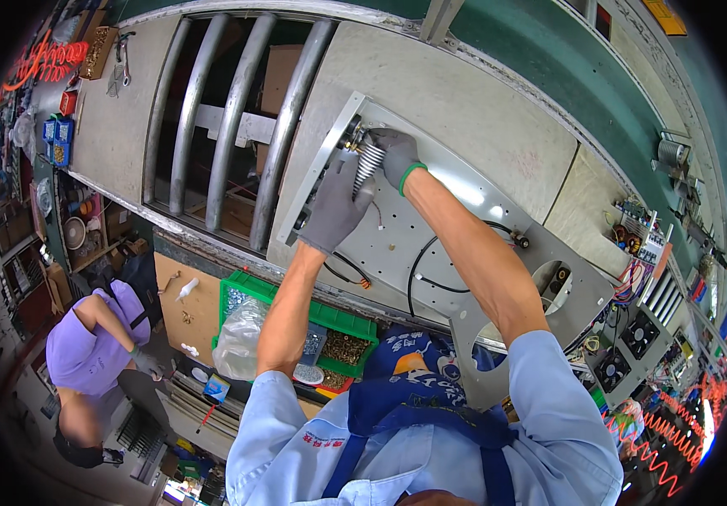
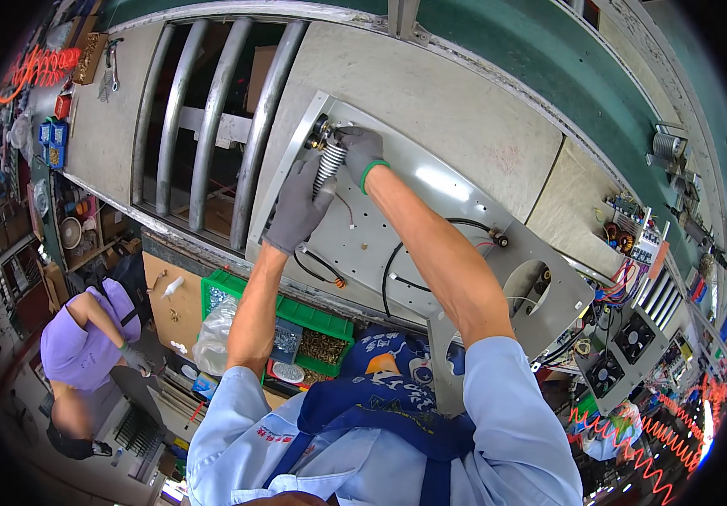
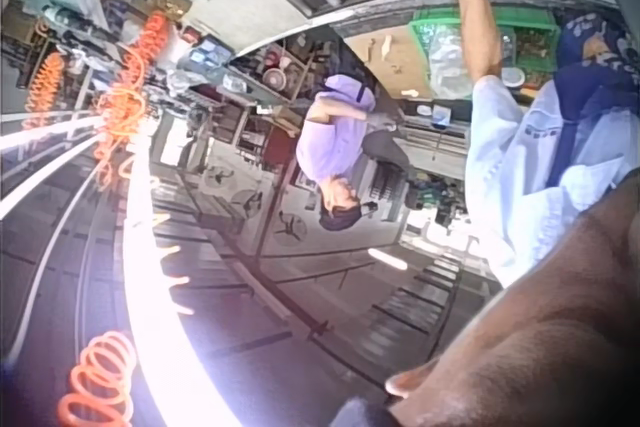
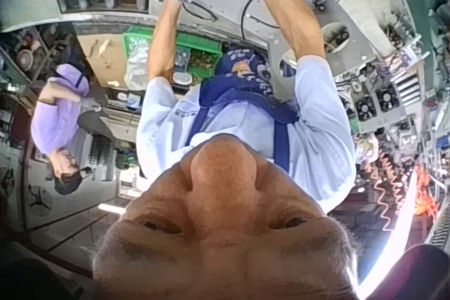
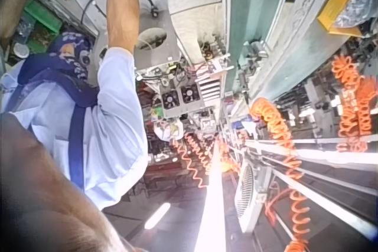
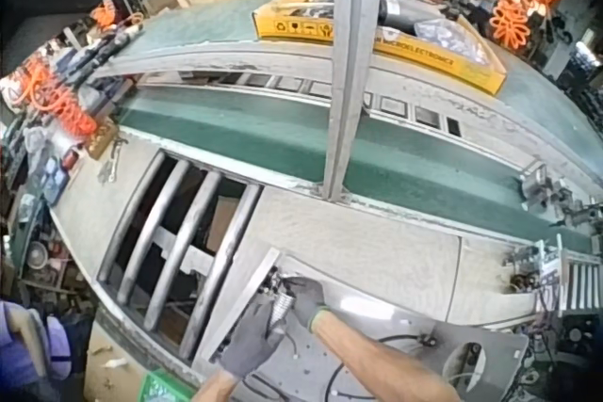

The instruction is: Assembling electrical wires and springs onto a metal bracket as part of a solar component.

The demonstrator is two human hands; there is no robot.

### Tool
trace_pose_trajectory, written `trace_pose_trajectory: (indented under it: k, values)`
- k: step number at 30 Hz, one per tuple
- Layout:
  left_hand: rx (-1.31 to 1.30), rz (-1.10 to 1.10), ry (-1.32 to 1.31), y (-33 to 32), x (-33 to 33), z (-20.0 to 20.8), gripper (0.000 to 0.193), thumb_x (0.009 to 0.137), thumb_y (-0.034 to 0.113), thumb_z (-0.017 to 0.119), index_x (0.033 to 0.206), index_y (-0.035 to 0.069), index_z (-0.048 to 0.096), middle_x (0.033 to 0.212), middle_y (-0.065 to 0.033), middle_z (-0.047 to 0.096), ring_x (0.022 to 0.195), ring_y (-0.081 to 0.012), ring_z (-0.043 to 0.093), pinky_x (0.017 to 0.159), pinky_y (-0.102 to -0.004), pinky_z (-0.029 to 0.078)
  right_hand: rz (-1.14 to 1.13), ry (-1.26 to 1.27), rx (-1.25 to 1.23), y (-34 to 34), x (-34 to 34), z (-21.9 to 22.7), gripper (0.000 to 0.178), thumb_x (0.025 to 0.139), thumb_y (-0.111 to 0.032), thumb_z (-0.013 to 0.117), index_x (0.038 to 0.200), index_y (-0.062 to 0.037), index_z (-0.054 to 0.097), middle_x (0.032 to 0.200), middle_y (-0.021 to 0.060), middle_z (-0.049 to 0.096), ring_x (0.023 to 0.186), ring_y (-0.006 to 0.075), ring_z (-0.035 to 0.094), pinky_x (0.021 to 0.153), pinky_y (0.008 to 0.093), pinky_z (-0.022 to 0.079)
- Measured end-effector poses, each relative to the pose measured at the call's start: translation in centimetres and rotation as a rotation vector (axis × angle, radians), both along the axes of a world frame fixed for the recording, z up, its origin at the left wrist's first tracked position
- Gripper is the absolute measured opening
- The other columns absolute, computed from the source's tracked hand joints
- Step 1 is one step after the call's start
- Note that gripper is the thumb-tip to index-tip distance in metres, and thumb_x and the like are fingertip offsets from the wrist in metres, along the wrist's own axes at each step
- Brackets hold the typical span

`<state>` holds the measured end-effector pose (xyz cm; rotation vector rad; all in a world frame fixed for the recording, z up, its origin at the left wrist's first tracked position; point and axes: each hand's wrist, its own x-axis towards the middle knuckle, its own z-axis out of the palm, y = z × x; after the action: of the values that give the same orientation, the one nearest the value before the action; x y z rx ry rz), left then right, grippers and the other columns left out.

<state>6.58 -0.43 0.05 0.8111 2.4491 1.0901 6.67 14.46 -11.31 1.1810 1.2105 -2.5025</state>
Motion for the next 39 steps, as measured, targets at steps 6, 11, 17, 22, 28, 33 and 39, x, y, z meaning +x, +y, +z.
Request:
trace_pose_trajectory:
  k: [6,11,17,22,28,33,39]
  values:
    - [-0.059,-0.027,0.032,0.5,0.6,0.6,0.046,0.087,0.014,0.066,0.128,-0.003,0.052,0.112,-0.0273,0.055,0.096,-0.0458,0.057,0.083,-0.0503,0.048,-0.138,0.168,-0.124,0.0,0.9,-0.7,0.024,0.092,0.002,0.057,0.111,0.0024,0.071,0.105,0.0084,0.071,0.092,0.0151,0.065,0.08,0.0284,0.054]
    - [-0.063,-0.007,0.021,0.3,0.9,0.8,0.049,0.088,0.014,0.066,0.131,-0.002,0.051,0.11,-0.0269,0.055,0.096,-0.0447,0.057,0.084,-0.0488,0.048,-0.007,0.112,0.068,0.1,0.8,1.4,0.024,0.094,0.0,0.059,0.116,0.0031,0.069,0.106,0.0079,0.071,0.091,0.0141,0.066,0.08,0.0278,0.054]
    - [0.112,0.115,0.022,-0.3,0.3,0.4,0.044,0.088,0.015,0.066,0.127,-0.002,0.056,0.105,-0.0252,0.059,0.097,-0.0434,0.058,0.083,-0.0461,0.049,0.092,0.049,0.265,0.1,0.2,3.0,0.026,0.095,-0.003,0.061,0.119,0.0034,0.068,0.102,0.0074,0.071,0.087,0.0127,0.065,0.078,0.0264,0.053]
    - [-0.083,0.072,0.06,-0.7,-0.9,1.3,0.043,0.086,0.019,0.069,0.124,0.001,0.06,0.103,-0.0207,0.064,0.096,-0.0393,0.06,0.091,-0.0481,0.045,-0.06,0.019,0.135,-0.4,0.1,2.8,0.022,0.094,-0.006,0.065,0.111,0.0056,0.071,0.095,0.008,0.071,0.078,0.013,0.065,0.066,0.0265,0.056]
    - [-0.122,-0.029,0.16,-0.9,-1.5,1.2,0.046,0.083,0.021,0.072,0.123,0.001,0.061,0.105,-0.0202,0.064,0.097,-0.0403,0.06,0.095,-0.0491,0.044,-0.087,0.031,0.119,-0.5,0.2,2.0,0.024,0.096,-0.015,0.067,0.111,0.002,0.073,0.093,0.0032,0.07,0.075,0.0109,0.062,0.063,0.0272,0.053]
    - [-0.077,-0.063,0.076,-1.3,-2.2,2.0,0.043,0.081,0.019,0.072,0.12,0.003,0.062,0.105,-0.0214,0.062,0.094,-0.0425,0.057,0.084,-0.0482,0.047,-0.042,-0.062,0.011,-0.4,0.5,2.4,0.033,0.096,-0.011,0.065,0.125,0.0042,0.064,0.102,0.0095,0.07,0.083,0.0181,0.066,0.072,0.0304,0.055]
    - [-0.064,-0.053,0.062,-1.6,-2.3,1.8,0.039,0.081,0.02,0.072,0.115,0.005,0.061,0.099,-0.02,0.06,0.09,-0.0412,0.055,0.08,-0.0484,0.046,-0.077,0.064,-0.039,0.0,0.7,1.5,0.032,0.095,-0.001,0.058,0.126,0.0043,0.063,0.117,0.0137,0.067,0.099,0.0222,0.066,0.086,0.0337,0.056]
